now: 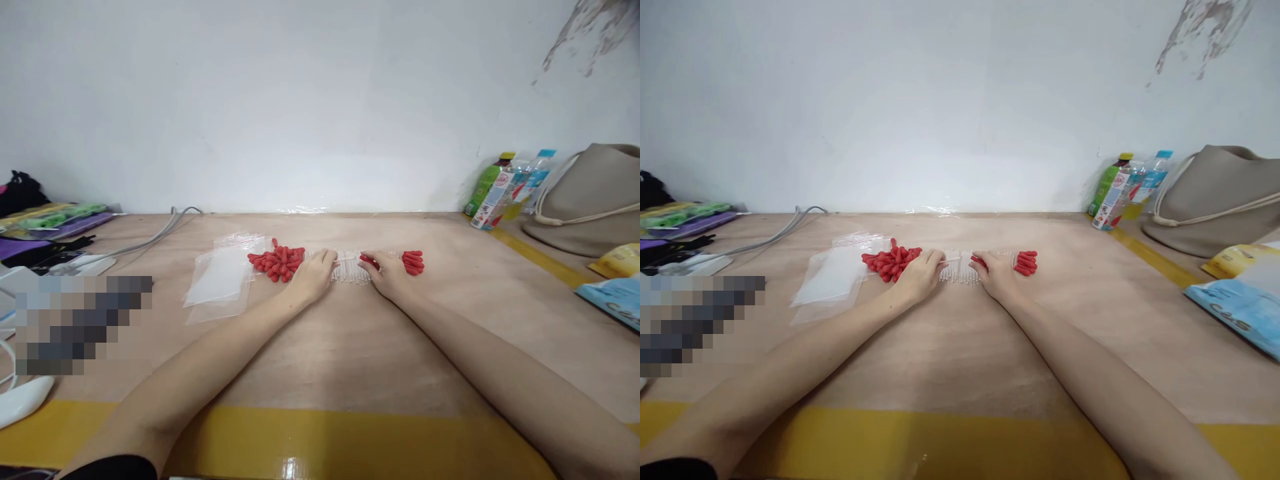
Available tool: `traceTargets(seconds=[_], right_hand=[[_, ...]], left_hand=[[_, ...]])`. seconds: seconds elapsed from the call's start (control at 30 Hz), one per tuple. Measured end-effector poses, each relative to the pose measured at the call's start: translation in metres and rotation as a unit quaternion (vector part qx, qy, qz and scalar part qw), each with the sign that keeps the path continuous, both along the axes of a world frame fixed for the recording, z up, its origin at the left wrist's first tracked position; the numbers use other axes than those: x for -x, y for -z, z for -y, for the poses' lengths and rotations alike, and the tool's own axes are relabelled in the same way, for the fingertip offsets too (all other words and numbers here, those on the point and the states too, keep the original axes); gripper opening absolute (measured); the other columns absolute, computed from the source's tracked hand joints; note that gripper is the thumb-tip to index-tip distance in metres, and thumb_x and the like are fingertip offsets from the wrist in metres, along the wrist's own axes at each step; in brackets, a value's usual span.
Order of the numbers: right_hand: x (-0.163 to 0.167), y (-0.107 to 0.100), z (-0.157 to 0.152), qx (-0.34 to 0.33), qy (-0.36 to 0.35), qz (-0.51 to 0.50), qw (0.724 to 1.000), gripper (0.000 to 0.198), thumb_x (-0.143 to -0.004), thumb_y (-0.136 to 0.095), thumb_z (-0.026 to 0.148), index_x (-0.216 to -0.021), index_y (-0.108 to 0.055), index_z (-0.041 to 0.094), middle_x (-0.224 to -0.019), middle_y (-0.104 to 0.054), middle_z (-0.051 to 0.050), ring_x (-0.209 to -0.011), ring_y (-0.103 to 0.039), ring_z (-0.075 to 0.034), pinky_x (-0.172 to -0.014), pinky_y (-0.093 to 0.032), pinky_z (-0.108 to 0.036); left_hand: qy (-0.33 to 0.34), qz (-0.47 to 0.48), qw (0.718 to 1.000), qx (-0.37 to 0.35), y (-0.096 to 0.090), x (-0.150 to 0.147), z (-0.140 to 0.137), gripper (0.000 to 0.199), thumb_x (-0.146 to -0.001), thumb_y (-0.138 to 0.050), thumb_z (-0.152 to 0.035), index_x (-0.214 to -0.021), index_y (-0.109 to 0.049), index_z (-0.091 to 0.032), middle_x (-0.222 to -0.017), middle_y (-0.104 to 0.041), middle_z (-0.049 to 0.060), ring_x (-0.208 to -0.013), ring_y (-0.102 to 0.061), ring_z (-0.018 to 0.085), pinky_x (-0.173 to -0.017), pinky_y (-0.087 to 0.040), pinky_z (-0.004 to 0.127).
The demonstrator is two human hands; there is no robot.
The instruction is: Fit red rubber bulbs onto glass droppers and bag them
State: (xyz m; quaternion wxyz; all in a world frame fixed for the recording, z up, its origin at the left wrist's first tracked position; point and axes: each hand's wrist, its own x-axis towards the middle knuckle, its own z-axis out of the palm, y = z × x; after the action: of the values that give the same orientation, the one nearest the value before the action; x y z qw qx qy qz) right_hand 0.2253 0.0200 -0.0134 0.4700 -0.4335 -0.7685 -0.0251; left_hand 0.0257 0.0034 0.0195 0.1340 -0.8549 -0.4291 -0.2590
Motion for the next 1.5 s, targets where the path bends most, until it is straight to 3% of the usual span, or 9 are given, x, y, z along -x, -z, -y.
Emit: traceTargets(seconds=[0.17,0.4,0.8,1.5], right_hand=[[0.003,-0.002,0.006,-0.012,-0.036,0.028,0.999,0.021,-0.083,-0.05,0.031,-0.094,-0.063,0.02,-0.083,-0.066,-0.005,-0.074,-0.06,-0.017,-0.072,-0.045,-0.031],[0.005,-0.004,0.012,-0.016,-0.055,0.06,0.997,0.022,-0.085,-0.045,0.03,-0.094,-0.063,0.02,-0.077,-0.065,-0.004,-0.07,-0.059,-0.016,-0.071,-0.043,-0.031],[0.005,-0.005,0.011,-0.014,-0.083,0.109,0.99,0.025,-0.087,-0.043,0.03,-0.099,-0.062,0.021,-0.084,-0.064,-0.007,-0.078,-0.058,-0.018,-0.072,-0.041,-0.033],[0.006,-0.008,0.016,0.001,-0.134,0.096,0.986,0.018,-0.087,-0.044,0.025,-0.097,-0.058,0.018,-0.083,-0.064,-0.006,-0.077,-0.058,-0.017,-0.072,-0.043,-0.032]], left_hand=[[0.071,0.014,0.997,-0.006,0.014,0.016,0.001,0.023,-0.09,-0.032,-0.016,-0.105,-0.05,-0.016,-0.094,-0.058,0.007,-0.089,-0.053,0.018,-0.08,-0.044,0.03],[0.081,0.052,0.994,0.048,0.012,0.018,0.004,0.023,-0.091,-0.035,-0.022,-0.105,-0.053,-0.019,-0.094,-0.06,0.005,-0.089,-0.056,0.018,-0.077,-0.046,0.03],[0.145,0.074,0.985,0.059,0.013,0.019,0.002,0.022,-0.09,-0.038,-0.021,-0.103,-0.055,-0.019,-0.093,-0.06,0.005,-0.089,-0.055,0.016,-0.081,-0.045,0.029],[0.161,0.104,0.981,0.039,0.016,0.02,-0.003,0.018,-0.088,-0.043,-0.02,-0.098,-0.058,-0.015,-0.086,-0.063,0.006,-0.081,-0.057,0.017,-0.076,-0.047,0.03]])
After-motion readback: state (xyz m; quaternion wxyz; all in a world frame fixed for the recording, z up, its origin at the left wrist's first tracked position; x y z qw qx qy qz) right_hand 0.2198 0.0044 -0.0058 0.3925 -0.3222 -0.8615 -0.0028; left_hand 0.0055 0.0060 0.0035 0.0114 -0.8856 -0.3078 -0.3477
